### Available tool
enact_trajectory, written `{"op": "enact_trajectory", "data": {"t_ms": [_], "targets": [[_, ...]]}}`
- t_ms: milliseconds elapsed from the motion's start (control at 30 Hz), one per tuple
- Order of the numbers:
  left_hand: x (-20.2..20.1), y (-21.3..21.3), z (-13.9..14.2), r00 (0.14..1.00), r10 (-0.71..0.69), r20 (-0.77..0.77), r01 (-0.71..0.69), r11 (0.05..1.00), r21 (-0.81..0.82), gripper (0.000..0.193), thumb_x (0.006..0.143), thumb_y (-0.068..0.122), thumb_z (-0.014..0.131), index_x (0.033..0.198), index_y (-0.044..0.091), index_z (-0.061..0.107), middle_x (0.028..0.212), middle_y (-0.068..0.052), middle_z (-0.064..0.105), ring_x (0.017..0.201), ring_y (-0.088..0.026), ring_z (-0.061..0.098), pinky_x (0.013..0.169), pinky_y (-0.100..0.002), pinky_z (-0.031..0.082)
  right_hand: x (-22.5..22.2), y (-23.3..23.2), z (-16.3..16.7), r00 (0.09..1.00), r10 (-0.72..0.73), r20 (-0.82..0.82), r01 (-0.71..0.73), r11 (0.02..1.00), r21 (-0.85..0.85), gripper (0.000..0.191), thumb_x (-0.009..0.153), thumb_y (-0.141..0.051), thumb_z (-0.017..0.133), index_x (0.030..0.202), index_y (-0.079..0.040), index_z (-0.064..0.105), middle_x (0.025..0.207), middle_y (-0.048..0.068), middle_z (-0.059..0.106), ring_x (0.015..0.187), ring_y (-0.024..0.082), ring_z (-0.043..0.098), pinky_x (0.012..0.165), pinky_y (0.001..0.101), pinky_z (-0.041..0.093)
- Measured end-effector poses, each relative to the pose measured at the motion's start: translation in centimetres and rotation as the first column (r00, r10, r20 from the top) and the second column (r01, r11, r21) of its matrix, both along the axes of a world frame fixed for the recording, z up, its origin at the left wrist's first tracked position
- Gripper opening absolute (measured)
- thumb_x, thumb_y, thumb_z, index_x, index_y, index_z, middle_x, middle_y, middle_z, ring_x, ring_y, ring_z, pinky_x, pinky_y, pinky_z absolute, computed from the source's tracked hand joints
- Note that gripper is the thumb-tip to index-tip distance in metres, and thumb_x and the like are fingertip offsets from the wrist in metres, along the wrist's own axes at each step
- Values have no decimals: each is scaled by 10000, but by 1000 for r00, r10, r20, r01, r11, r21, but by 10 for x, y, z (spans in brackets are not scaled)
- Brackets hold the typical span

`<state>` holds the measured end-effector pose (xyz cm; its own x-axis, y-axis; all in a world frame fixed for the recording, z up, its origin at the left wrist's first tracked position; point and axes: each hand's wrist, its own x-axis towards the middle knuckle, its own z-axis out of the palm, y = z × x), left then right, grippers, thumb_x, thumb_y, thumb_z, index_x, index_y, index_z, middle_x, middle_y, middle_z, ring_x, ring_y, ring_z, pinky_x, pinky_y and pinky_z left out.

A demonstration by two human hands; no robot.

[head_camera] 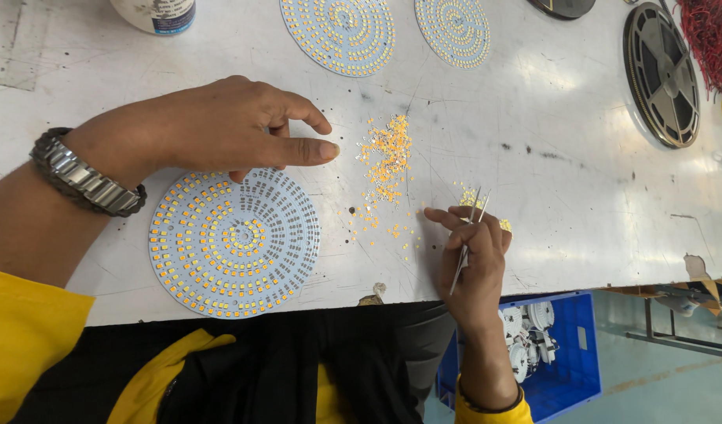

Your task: The person uses tweezers to pick up small yellow LED components from a pile on the table and places them one by one into empty slots on a circular LED board. The person repeats this process continuously across the clip.

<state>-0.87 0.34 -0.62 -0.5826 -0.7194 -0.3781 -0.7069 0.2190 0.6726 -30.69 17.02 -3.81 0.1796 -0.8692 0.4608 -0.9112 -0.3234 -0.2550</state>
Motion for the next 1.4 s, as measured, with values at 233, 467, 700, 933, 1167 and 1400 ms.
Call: {"op": "enact_trajectory", "data": {"t_ms": [233,467,700,933,1167,1400], "targets": [[1,0,1,997,-10,-73,10,1000,-9,720,834,678,624,1349,175,630,785,-143,774,526,-247,733,541,-367,587,0,2,-6,996,92,14,-92,996,3,276,835,114,568,881,-114,419,1036,24,779,1128,263,628,997,379,345],[1,1,-1,1000,-14,-16,13,999,-33,719,863,658,603,1407,190,634,776,-150,733,550,-227,748,566,-344,589,-3,23,-7,1000,-20,21,19,999,32,182,991,-192,601,997,-89,451,1297,117,698,1387,307,471,1121,418,271],[1,1,-1,1000,-21,-8,21,999,-25,710,891,660,601,1427,195,632,760,-149,726,549,-211,739,564,-341,585,16,52,-8,990,114,-84,-98,980,173,422,964,-514,463,991,-93,453,1458,135,578,1520,339,292,1237,494,59],[8,0,6,992,-7,-129,9,1000,15,711,808,690,582,1308,187,640,777,-110,764,463,-207,654,487,-350,542,-1,59,-30,863,106,494,-81,994,-73,412,1167,-478,407,1261,-79,362,1352,305,580,1333,341,556,1189,527,420],[38,0,23,991,64,-119,-55,995,77,714,816,710,561,1340,236,663,860,-101,809,435,-153,625,435,-293,439,-11,82,-54,670,125,732,-8,987,-162,610,1102,-555,436,1329,6,518,993,148,634,863,218,653,795,320,544],[58,2,13,949,257,-184,-266,963,-30,688,847,660,607,1351,194,649,891,-138,785,427,-157,610,414,-274,480,-10,98,-69,331,102,938,-257,966,-15,330,1173,-234,557,1344,47,575,976,176,644,894,253,667,858,531,589]]}}
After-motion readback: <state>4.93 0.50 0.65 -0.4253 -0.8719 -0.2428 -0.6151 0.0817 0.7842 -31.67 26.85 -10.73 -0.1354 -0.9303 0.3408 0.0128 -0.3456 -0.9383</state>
